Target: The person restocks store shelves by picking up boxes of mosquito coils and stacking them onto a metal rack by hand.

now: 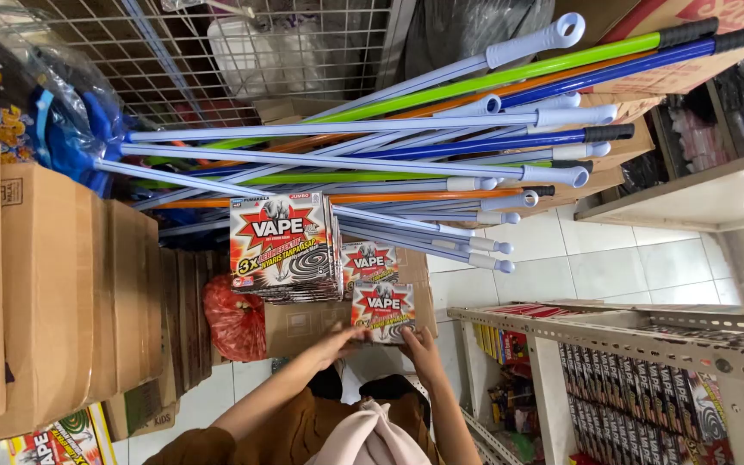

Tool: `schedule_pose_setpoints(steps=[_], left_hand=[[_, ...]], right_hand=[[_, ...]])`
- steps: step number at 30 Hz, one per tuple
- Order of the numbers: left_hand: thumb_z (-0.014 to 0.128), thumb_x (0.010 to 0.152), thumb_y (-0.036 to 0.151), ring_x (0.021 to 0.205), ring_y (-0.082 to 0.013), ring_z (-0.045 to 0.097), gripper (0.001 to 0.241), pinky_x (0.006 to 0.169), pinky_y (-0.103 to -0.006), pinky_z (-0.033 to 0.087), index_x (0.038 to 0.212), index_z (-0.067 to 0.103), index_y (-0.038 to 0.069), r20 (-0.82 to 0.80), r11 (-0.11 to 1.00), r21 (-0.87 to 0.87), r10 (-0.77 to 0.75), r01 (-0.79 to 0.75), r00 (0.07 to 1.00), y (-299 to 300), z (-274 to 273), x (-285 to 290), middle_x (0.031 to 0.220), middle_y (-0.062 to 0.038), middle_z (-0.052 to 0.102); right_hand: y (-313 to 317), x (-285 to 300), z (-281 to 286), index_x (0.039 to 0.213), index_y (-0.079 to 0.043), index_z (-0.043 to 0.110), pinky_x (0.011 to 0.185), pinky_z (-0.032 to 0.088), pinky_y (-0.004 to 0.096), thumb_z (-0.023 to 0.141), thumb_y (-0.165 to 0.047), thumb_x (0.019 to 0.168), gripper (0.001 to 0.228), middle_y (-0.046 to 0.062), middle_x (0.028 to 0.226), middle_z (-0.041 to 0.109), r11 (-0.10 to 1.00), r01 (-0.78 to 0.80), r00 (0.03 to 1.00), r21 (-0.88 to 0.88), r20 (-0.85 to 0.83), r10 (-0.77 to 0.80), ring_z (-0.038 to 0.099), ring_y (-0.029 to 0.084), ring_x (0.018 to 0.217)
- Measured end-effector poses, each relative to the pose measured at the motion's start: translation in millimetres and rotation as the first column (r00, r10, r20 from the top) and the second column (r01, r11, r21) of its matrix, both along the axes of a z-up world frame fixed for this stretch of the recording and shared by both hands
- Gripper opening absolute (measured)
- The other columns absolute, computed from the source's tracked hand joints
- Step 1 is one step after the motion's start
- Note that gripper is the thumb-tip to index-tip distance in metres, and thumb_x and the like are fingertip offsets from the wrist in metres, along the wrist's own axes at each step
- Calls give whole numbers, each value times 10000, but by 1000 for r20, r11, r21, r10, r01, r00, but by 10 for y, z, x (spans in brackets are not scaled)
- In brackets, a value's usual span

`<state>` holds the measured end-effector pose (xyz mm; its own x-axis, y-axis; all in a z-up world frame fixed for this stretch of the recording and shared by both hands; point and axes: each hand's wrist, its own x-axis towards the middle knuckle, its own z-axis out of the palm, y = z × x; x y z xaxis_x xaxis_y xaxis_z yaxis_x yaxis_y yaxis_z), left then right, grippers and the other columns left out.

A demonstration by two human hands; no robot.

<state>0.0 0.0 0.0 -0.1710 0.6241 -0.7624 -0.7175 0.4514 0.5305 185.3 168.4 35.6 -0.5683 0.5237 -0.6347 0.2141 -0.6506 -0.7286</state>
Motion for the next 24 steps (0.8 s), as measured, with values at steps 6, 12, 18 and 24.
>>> schedule_pose_setpoints(steps=[6,12,18,24], left_hand=[[755,875,259,1148,-239,627,824,934,-423,577,1566,313,180,104,976,213,-60,37,993,74,630,-15,1320,-102,638],[672,898,244,1223,-240,597,772,963,-452,567,1571,299,188,112,923,375,-138,86,984,404,1164,109,1452,-53,532],[650,943,256,1290,-170,607,694,1056,-376,542,1563,367,125,-114,853,475,-185,218,976,614,1428,186,1499,-53,534],[732,885,237,1184,-185,655,688,979,-351,537,1508,473,105,-244,848,426,-229,316,942,571,1702,128,1345,-72,667]], right_hand=[[-31,317,793,1439,-30,518,1039,499,412,698,-203,944,554,216,1245,697,980,-108,993,167,62,99,650,262,1159],[-437,-398,2037,1485,-47,456,1190,333,498,784,-204,804,773,199,1542,486,58,-267,962,962,269,-40,436,381,1445],[-433,-455,2546,1590,-99,368,1253,79,594,678,-469,884,855,156,1611,405,-108,-456,886,883,462,42,298,326,1541],[57,417,2397,1585,-39,299,1224,67,576,603,-361,973,756,232,1649,291,27,-333,839,942,310,-447,206,404,1539]])
